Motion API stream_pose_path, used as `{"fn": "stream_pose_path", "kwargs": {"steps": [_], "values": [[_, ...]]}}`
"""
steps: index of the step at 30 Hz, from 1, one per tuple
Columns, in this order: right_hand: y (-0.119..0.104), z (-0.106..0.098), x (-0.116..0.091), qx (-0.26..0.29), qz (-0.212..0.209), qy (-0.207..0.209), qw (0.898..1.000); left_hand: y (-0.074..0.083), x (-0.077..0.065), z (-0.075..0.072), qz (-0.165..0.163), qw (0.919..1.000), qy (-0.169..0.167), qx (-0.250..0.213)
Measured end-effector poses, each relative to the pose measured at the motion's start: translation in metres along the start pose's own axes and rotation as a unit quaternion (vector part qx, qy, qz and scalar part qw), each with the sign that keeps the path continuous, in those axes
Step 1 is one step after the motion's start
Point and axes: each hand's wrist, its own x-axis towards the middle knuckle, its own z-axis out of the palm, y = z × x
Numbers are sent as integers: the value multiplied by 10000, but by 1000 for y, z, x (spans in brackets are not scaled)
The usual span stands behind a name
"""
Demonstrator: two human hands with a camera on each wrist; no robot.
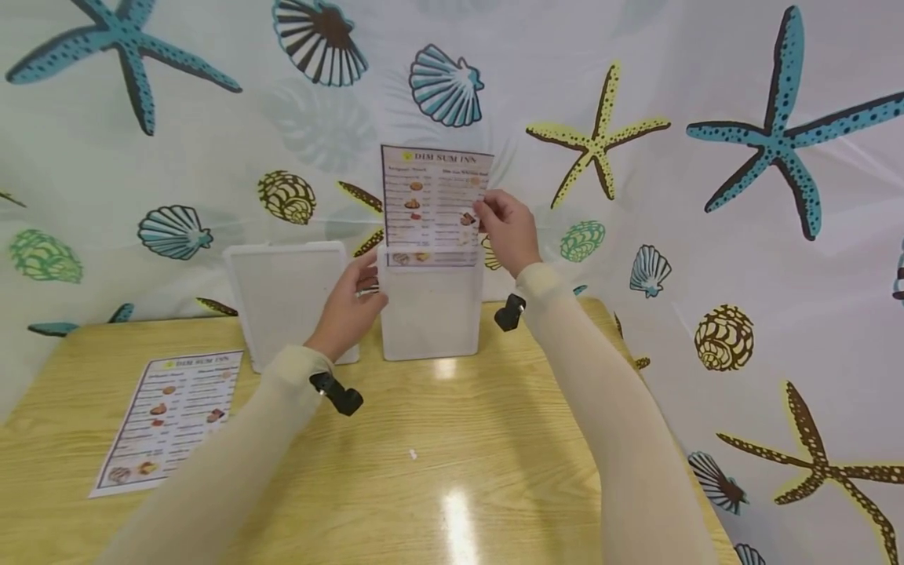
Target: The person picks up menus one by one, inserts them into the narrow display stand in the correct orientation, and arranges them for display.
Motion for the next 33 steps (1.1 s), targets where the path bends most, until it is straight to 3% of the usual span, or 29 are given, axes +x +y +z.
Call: {"fn": "stream_pose_path", "kwargs": {"steps": [6, 12, 21, 29, 33], "values": [[11, 2, 0, -18, -51, -197, 9998, -6, -3, 3, -315, 9992, -224, -51], [11, -5, 0, -208, -72, 3, 9998, -11, -5, 4, -321, 9989, -282, -209], [10, -1, -4, 32, 37, -186, 9998, -14, -6, 4, -411, 9984, -351, -150], [17, 6, -8, -268, -132, -305, 9991, -16, -8, 4, -490, 9981, -371, -70], [16, 8, -10, -85, -184, -317, 9993, -15, -9, 4, -471, 9982, -359, -79]]}}
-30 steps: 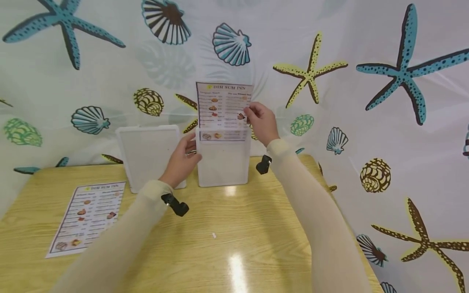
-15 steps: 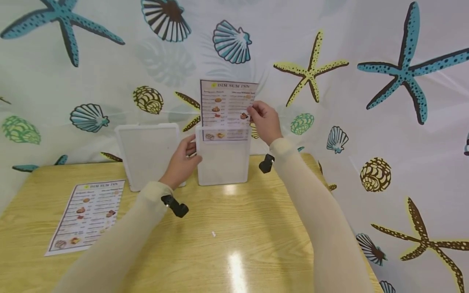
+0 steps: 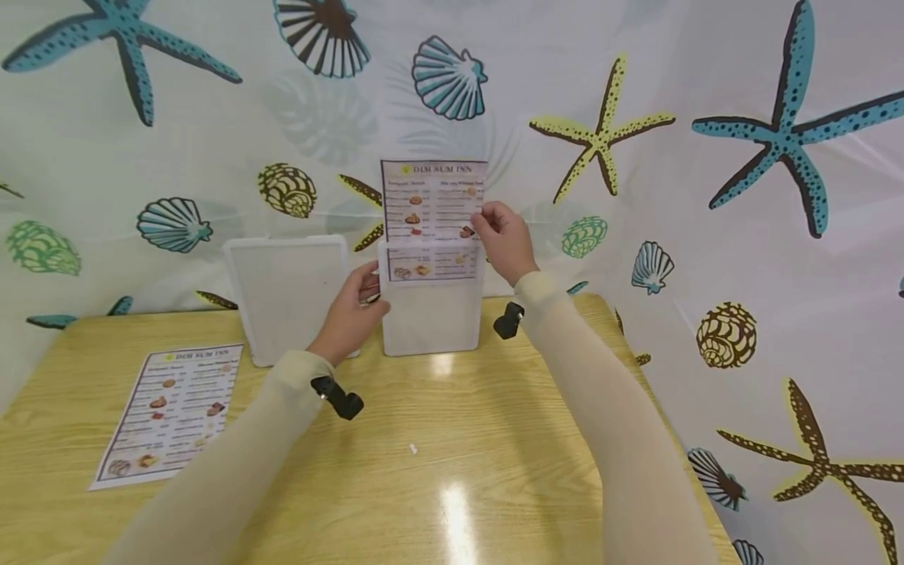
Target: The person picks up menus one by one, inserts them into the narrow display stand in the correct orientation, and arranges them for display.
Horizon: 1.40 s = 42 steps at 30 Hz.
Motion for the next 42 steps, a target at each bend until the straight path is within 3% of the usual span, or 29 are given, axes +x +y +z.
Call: {"fn": "stream_pose_path", "kwargs": {"steps": [8, 21, 29, 42], "values": [[-2, 1, 2, 358, 100, 207, 9991, 1, -1, 0, -23, 10000, -3, -52], [5, 3, -3, 42, 212, 277, 9994, 0, -2, 0, -73, 9998, -29, -165], [11, -6, -2, -290, 251, 227, 9990, -1, -2, 0, -116, 9999, -76, -72], [9, -4, -4, -175, 400, 101, 9990, 0, -4, 0, -205, 9997, -91, -79]]}}
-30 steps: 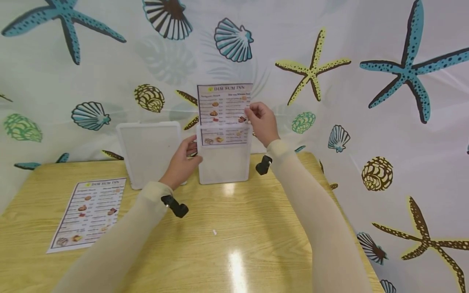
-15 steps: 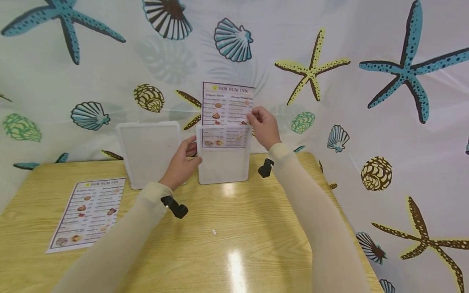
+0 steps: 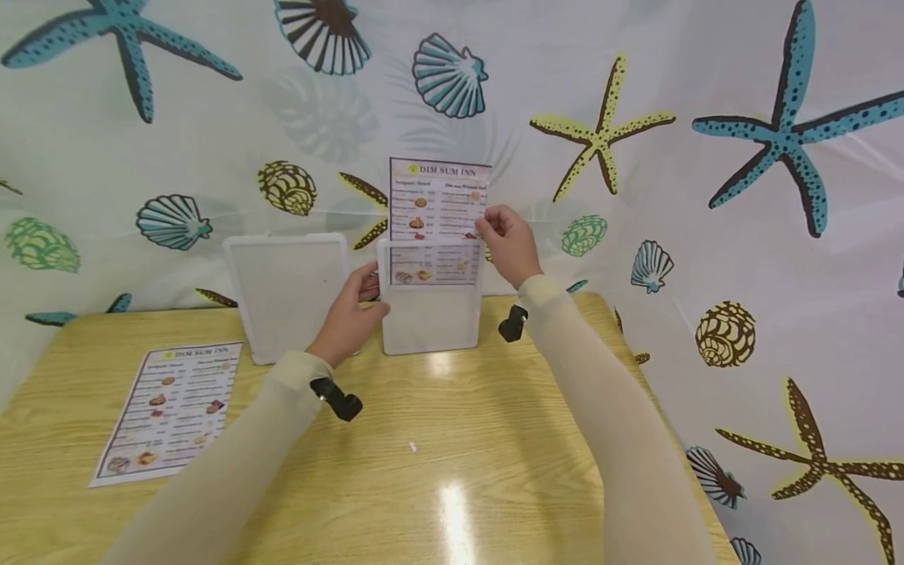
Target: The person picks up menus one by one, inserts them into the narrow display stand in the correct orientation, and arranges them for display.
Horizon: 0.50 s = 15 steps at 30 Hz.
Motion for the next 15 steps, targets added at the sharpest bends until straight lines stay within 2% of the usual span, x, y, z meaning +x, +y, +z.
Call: {"fn": "stream_pose_path", "kwargs": {"steps": [9, 15], "values": [[-7, -4, 4, 254, -85, 176, 9995, -3, 1, 1, 53, 10000, 13, 16], [-8, -3, 3, 261, -41, 148, 9995, -3, 0, 1, 91, 9999, 27, -47]]}}
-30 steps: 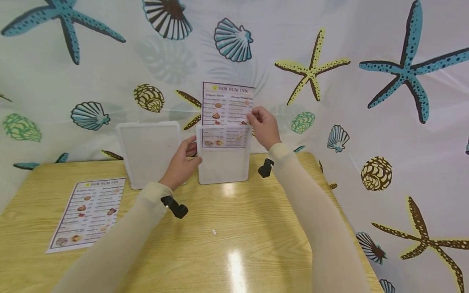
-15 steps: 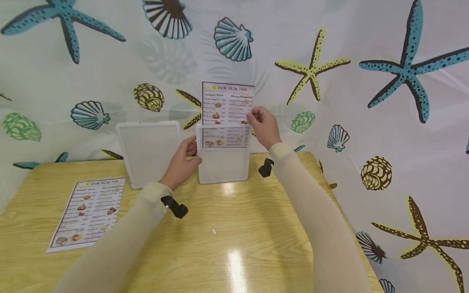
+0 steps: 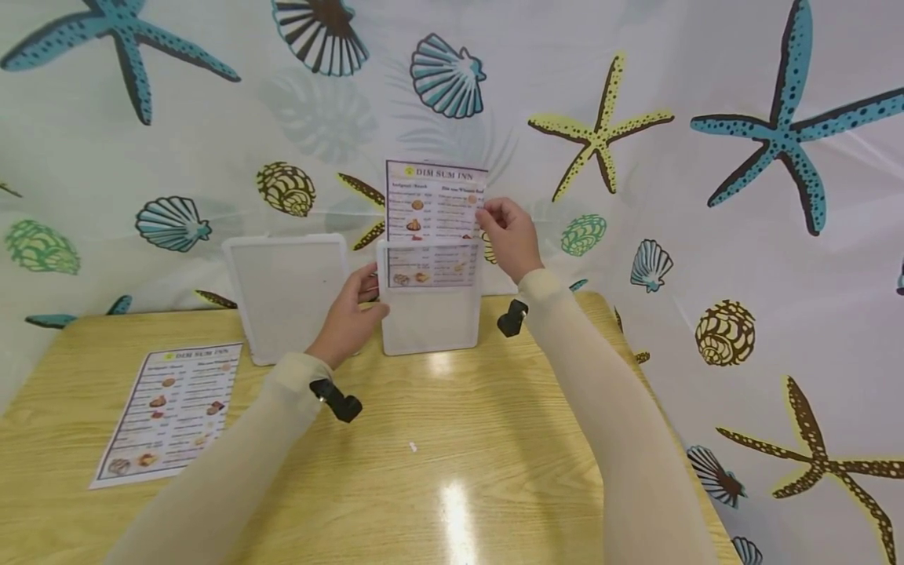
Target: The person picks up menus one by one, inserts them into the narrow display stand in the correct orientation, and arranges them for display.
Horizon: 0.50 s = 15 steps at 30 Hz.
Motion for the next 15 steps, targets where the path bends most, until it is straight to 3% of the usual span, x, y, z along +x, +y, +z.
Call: {"fn": "stream_pose_path", "kwargs": {"steps": [15], "values": [[2, 1, 0, -21, -57, 24, 10000, -1, -2, 1, 90, 9999, 17, 41]]}}
